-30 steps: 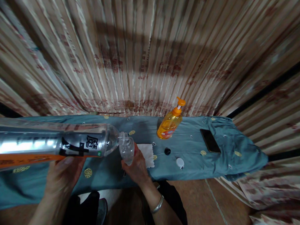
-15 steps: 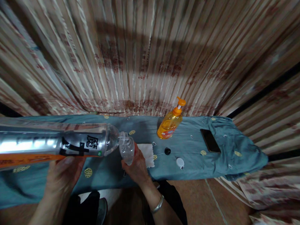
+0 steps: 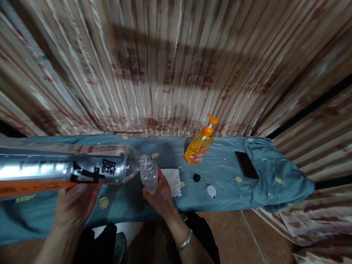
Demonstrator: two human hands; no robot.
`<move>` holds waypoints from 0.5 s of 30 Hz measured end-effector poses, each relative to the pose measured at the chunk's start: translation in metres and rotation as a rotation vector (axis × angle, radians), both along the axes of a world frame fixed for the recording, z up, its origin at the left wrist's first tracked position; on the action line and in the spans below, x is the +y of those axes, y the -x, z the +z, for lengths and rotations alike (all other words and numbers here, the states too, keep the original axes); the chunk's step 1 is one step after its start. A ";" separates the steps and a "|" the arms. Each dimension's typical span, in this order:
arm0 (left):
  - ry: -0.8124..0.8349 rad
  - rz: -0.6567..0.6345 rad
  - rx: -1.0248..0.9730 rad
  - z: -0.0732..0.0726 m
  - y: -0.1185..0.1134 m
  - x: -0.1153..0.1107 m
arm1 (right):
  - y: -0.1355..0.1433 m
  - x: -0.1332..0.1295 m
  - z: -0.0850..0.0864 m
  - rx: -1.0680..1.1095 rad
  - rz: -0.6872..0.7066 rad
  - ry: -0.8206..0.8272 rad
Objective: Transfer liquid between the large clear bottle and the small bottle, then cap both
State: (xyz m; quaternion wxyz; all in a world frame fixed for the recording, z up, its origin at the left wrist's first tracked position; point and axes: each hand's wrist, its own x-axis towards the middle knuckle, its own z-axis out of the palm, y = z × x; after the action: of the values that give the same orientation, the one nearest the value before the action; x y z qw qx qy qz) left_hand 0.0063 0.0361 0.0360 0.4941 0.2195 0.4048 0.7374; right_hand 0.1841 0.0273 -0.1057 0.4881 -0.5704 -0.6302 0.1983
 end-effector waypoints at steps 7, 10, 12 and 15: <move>0.006 -0.011 0.013 -0.004 0.001 -0.001 | 0.000 -0.001 0.002 0.004 0.008 0.018; 0.001 -0.025 0.038 0.000 0.000 -0.002 | 0.001 -0.001 0.003 0.013 0.013 0.024; -0.011 -0.035 0.047 0.002 -0.001 -0.003 | 0.001 0.000 0.002 0.010 0.004 0.023; -0.020 -0.036 0.033 0.000 0.000 -0.002 | 0.002 0.000 0.000 -0.001 -0.001 0.011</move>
State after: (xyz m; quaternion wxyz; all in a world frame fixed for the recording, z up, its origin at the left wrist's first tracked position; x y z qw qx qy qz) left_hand 0.0063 0.0340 0.0363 0.4984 0.2440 0.4015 0.7285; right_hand 0.1825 0.0273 -0.1059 0.4849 -0.5736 -0.6288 0.2012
